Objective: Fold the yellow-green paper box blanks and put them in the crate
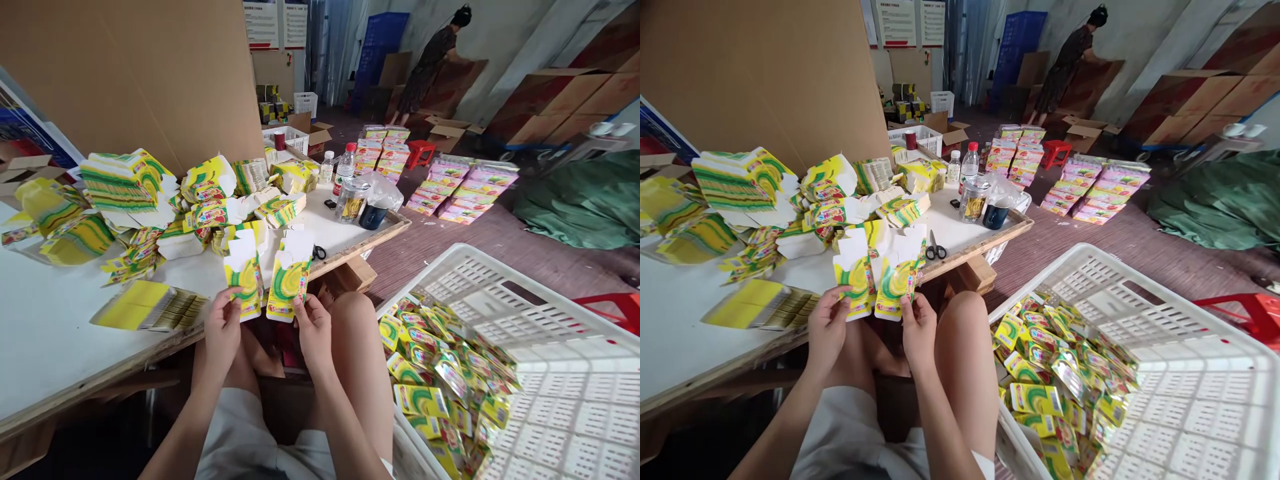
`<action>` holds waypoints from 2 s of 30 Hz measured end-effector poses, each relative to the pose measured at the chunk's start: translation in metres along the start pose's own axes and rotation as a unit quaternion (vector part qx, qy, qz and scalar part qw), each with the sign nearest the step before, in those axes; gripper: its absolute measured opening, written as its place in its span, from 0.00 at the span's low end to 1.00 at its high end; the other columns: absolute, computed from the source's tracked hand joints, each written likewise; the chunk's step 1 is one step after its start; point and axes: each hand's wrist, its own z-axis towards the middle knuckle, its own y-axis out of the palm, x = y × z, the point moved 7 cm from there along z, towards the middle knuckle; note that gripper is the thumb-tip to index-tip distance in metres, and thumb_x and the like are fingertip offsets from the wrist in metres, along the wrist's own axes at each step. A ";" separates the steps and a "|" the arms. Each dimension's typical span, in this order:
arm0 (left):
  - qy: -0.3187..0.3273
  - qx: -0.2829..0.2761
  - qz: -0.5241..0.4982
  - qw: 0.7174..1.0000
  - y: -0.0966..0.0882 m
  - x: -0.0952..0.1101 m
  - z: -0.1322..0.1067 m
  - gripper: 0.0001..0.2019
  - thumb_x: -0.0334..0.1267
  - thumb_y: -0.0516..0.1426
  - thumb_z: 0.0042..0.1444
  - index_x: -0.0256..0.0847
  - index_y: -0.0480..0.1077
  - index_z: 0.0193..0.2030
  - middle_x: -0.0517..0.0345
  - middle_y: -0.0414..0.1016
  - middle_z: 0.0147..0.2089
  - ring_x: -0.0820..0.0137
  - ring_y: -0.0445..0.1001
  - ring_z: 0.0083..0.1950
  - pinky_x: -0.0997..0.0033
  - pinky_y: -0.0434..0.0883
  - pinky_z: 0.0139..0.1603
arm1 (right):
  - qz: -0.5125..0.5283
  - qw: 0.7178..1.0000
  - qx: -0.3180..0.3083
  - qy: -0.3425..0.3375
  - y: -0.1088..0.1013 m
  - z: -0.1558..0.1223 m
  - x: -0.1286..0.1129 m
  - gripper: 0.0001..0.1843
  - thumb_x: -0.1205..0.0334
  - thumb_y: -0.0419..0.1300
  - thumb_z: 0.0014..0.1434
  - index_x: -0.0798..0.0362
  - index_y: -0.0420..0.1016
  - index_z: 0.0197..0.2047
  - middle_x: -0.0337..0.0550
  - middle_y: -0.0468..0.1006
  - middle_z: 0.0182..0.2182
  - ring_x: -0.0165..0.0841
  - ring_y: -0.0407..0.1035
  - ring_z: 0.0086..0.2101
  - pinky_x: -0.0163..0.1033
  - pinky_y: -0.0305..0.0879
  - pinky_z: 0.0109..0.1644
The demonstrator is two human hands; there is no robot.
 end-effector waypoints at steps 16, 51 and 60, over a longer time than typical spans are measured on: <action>0.074 -0.238 0.314 0.916 0.034 0.027 -0.025 0.07 0.39 0.61 0.56 0.41 0.77 0.29 0.58 0.77 0.26 0.65 0.72 0.28 0.71 0.67 0.32 | -0.539 0.741 -0.094 -0.390 0.018 -0.017 -0.105 0.10 0.64 0.60 0.66 0.42 0.80 0.48 0.47 0.73 0.59 0.50 0.60 0.61 0.62 0.44 0.65; -0.017 0.311 -0.208 0.927 -0.149 0.022 0.023 0.04 0.36 0.65 0.52 0.44 0.74 0.32 0.65 0.82 0.38 0.67 0.77 0.50 0.62 0.72 0.58 | -0.023 0.970 0.156 -0.186 -0.114 0.066 -0.122 0.22 0.41 0.68 0.51 0.53 0.74 0.27 0.36 0.73 0.22 0.27 0.65 0.23 0.35 0.63 0.30; -0.105 0.079 -0.126 0.983 -0.035 -0.011 0.007 0.21 0.50 0.73 0.36 0.39 0.77 0.34 0.62 0.80 0.27 0.66 0.78 0.28 0.67 0.76 0.31 | -0.279 0.938 0.132 -0.157 -0.093 0.177 -0.126 0.15 0.52 0.63 0.56 0.55 0.82 0.37 0.49 0.82 0.34 0.43 0.74 0.40 0.46 0.67 0.48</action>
